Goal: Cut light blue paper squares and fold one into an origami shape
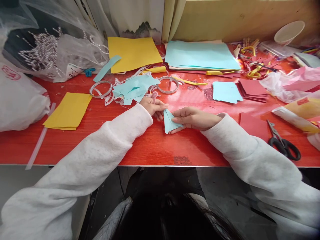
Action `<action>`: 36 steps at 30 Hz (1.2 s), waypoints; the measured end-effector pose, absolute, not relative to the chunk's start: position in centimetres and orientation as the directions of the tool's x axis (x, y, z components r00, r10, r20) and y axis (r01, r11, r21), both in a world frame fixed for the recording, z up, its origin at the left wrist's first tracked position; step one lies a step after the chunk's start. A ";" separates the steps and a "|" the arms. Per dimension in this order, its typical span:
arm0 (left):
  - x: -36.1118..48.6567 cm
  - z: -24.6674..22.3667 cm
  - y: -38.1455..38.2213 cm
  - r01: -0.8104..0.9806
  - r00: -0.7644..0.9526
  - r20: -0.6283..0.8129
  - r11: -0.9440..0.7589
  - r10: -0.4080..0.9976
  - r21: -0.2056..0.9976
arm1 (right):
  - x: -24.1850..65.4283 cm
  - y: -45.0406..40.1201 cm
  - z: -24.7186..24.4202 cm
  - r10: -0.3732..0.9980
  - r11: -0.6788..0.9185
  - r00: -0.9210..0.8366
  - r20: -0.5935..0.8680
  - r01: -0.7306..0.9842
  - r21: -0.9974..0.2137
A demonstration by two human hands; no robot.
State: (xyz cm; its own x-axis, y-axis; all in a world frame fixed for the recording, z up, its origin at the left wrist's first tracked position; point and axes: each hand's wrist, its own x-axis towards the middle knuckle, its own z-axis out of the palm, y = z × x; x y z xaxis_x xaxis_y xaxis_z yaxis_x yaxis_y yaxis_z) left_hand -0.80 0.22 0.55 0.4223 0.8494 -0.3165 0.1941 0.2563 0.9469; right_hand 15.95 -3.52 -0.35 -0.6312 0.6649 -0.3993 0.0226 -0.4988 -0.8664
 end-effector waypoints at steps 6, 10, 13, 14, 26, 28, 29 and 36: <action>-0.8 0.1 0.5 0.286 0.411 -0.244 0.129 0.878 0.949 | 16.1 -3.5 -0.6 0.676 -0.508 -0.624 -0.391 -0.011 -0.861; -1.1 -0.5 0.8 0.341 0.409 -0.193 0.047 0.892 0.939 | 15.8 -3.7 -0.3 0.689 -0.510 -0.602 -0.404 -0.007 -0.860; -1.3 -0.7 0.8 0.373 0.417 -0.149 -0.020 0.897 0.927 | 15.6 -3.8 -0.1 0.715 -0.465 -0.577 -0.395 0.029 -0.885; -1.3 -0.8 0.7 0.384 0.423 -0.119 -0.059 0.898 0.921 | 15.5 -3.8 -0.2 0.724 -0.438 -0.572 -0.385 0.050 -0.898; -1.1 -0.1 0.5 0.412 0.476 -0.193 -0.023 0.858 0.911 | 15.3 -3.9 -0.5 0.771 -0.366 -0.521 -0.367 0.109 -0.924; -1.1 0.0 0.4 0.415 0.466 -0.186 -0.028 0.865 0.909 | 15.3 -3.9 -0.6 0.760 -0.381 -0.528 -0.379 0.111 -0.918; -1.1 0.0 0.3 0.412 0.462 -0.180 -0.031 0.868 0.911 | 15.3 -3.9 -0.6 0.758 -0.387 -0.530 -0.380 0.104 -0.916; -0.9 -0.1 0.2 0.404 0.523 -0.168 -0.069 0.836 0.912 | 15.5 -3.8 -0.5 0.746 -0.390 -0.541 -0.388 0.117 -0.913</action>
